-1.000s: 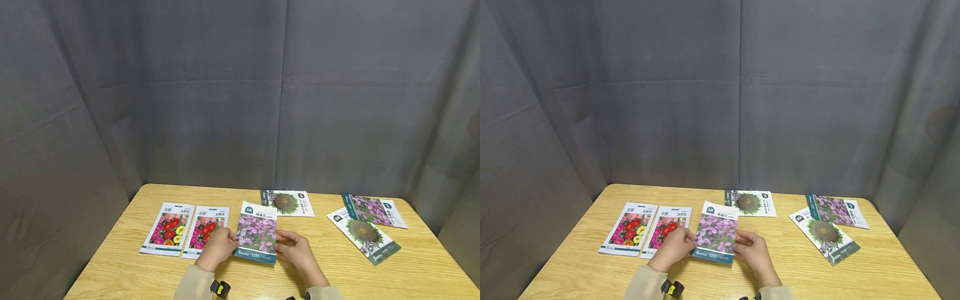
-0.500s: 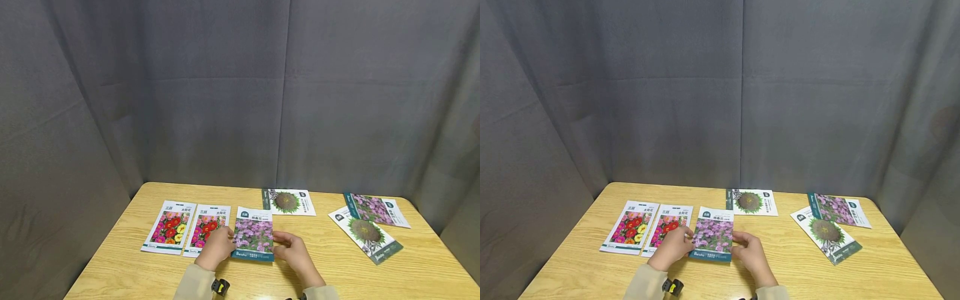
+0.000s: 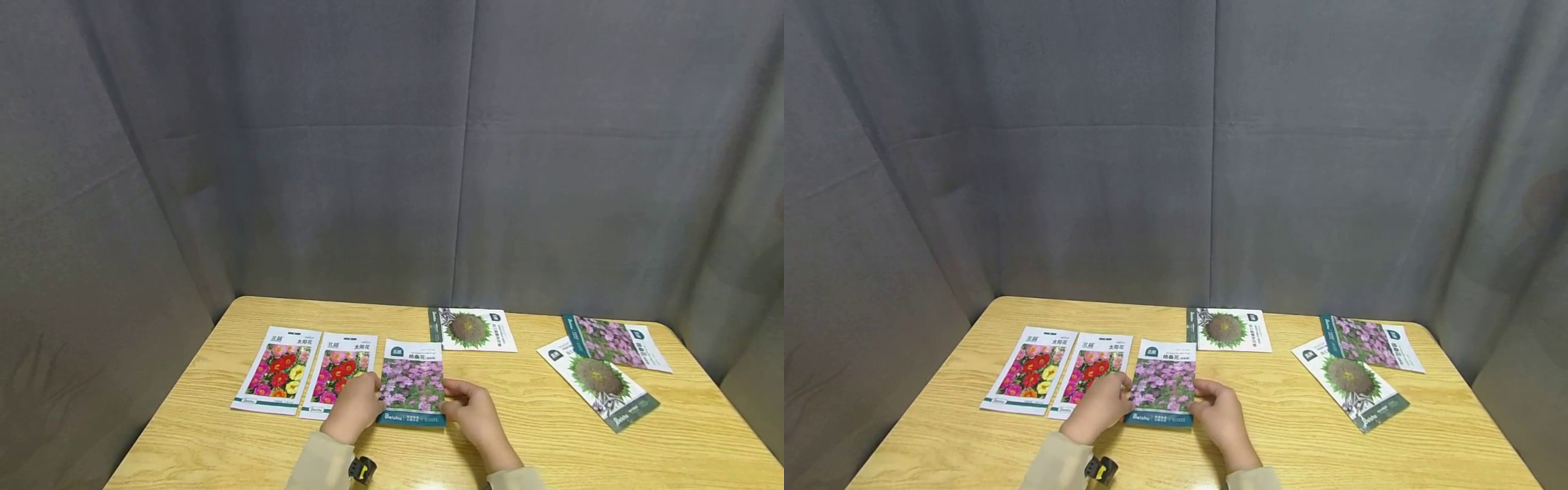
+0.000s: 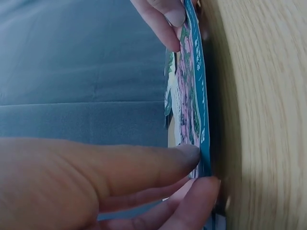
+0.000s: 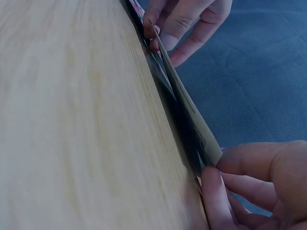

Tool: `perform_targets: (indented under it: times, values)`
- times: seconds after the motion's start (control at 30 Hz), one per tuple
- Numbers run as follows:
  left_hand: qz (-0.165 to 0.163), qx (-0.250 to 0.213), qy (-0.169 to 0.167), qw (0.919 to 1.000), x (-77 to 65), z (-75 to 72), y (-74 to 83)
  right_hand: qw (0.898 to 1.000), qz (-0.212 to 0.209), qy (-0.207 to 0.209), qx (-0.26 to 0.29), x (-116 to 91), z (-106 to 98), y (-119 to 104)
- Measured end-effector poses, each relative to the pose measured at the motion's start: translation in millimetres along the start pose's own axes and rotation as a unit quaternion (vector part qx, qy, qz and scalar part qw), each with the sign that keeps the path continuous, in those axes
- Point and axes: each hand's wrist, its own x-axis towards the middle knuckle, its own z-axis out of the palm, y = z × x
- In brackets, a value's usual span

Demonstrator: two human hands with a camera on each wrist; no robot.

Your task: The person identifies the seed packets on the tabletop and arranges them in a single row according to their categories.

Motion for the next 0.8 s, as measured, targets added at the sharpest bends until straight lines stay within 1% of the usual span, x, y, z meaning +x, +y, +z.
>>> perform_targets:
  times: [0.17, 0.3, 0.47, 0.6, 0.8]
  values:
    - [0.02, 0.035, 0.023, 0.9989, -1.3, 2.2, -0.3, 1.0, 0.001, -0.007, -0.012, -0.7, 0.7, -1.5]
    - [0.032, 0.046, 0.037, 0.9978, -1.7, 3.4, -1.8, 1.0, 0.001, -0.008, -0.015, -0.9, 1.5, -1.9]
    - [0.038, 0.046, 0.042, 0.9973, -3.1, 3.3, -1.8, 1.0, 0.002, -0.009, -0.019, -1.6, 2.6, -2.1]
    - [0.04, 0.055, 0.049, 0.9965, -3.0, 3.8, -1.5, 1.0, 0.001, -0.008, -0.02, -2.0, 2.6, -2.3]
    - [0.042, 0.057, 0.045, 0.9965, -2.9, 3.7, -1.4, 1.0, -0.001, -0.004, -0.025, -1.4, 2.5, -1.4]
